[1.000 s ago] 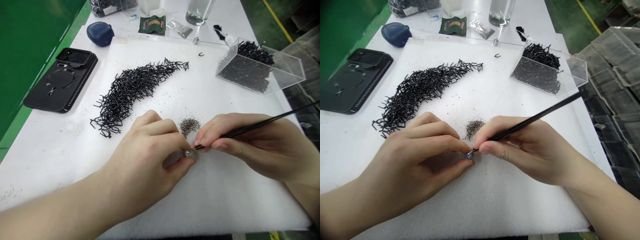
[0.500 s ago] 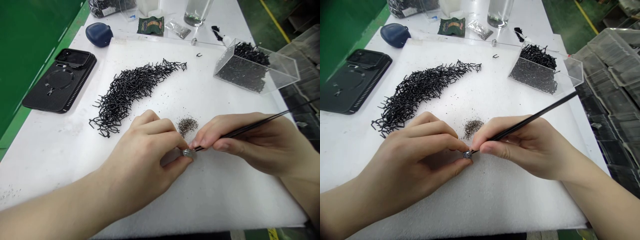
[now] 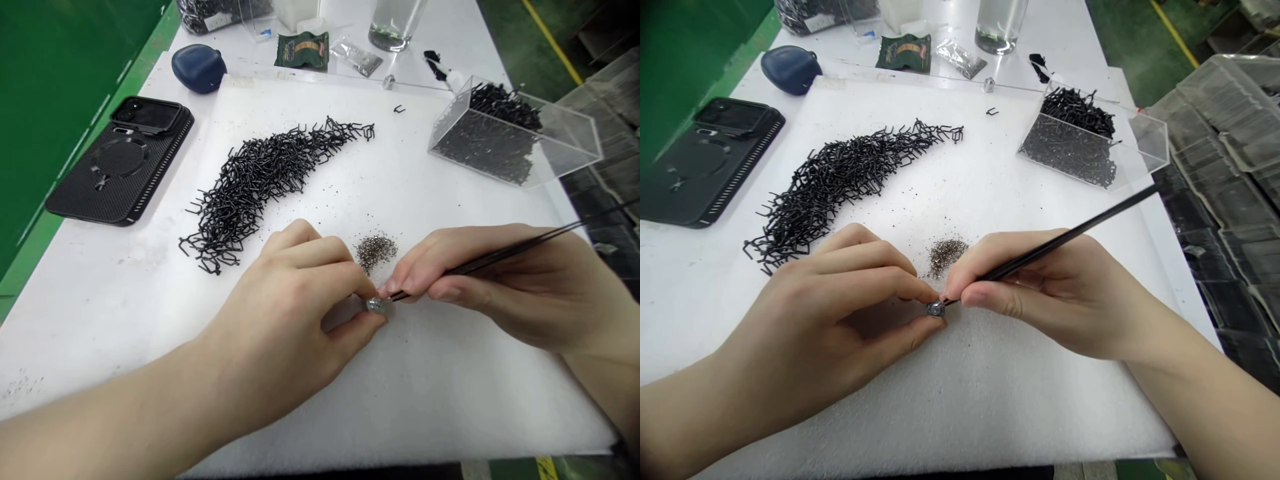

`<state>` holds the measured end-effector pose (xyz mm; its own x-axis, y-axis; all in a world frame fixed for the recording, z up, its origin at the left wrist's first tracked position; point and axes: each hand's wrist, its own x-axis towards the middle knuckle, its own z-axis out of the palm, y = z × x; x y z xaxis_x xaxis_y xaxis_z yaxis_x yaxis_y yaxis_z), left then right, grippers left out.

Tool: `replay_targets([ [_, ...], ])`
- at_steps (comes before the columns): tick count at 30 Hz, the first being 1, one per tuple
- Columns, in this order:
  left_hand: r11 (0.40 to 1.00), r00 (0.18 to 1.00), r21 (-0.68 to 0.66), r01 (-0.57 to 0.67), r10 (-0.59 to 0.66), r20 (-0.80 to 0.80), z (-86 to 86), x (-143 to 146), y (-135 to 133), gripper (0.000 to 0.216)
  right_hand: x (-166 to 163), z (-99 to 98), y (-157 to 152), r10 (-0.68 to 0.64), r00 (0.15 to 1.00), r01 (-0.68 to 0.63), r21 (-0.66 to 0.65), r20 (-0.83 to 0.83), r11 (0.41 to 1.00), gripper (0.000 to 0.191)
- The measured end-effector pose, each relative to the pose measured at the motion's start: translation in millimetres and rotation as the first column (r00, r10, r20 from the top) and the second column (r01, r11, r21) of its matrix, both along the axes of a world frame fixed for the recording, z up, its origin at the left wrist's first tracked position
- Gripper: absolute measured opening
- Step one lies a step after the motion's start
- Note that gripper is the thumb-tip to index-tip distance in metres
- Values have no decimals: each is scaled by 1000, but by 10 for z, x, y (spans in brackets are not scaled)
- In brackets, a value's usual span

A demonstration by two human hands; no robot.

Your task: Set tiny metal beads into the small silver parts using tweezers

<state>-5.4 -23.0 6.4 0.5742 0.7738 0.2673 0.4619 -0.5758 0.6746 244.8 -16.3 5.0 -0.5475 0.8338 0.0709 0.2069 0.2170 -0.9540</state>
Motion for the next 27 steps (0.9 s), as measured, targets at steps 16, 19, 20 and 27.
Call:
replay_targets([
  [16, 999, 999, 25, -31, 31, -14, 23, -4, -6, 10, 73, 59, 54, -346, 916, 281, 292, 203, 914, 4],
  [19, 999, 999, 27, -27, 28, -26, 25, -1, 0, 10, 83, 50, 67, -295, 935, 230, 298, 197, 927, 4],
  [20, 999, 999, 28, -24, 25, -27, 25, 1, 2, 11, 81, 51, 68, -286, 938, 219, 303, 198, 927, 5],
  [27, 999, 1000, 35, -19, 20, -17, 21, 12, 7, 9, 69, 48, 63, -268, 942, 193, 325, 202, 926, 4],
])
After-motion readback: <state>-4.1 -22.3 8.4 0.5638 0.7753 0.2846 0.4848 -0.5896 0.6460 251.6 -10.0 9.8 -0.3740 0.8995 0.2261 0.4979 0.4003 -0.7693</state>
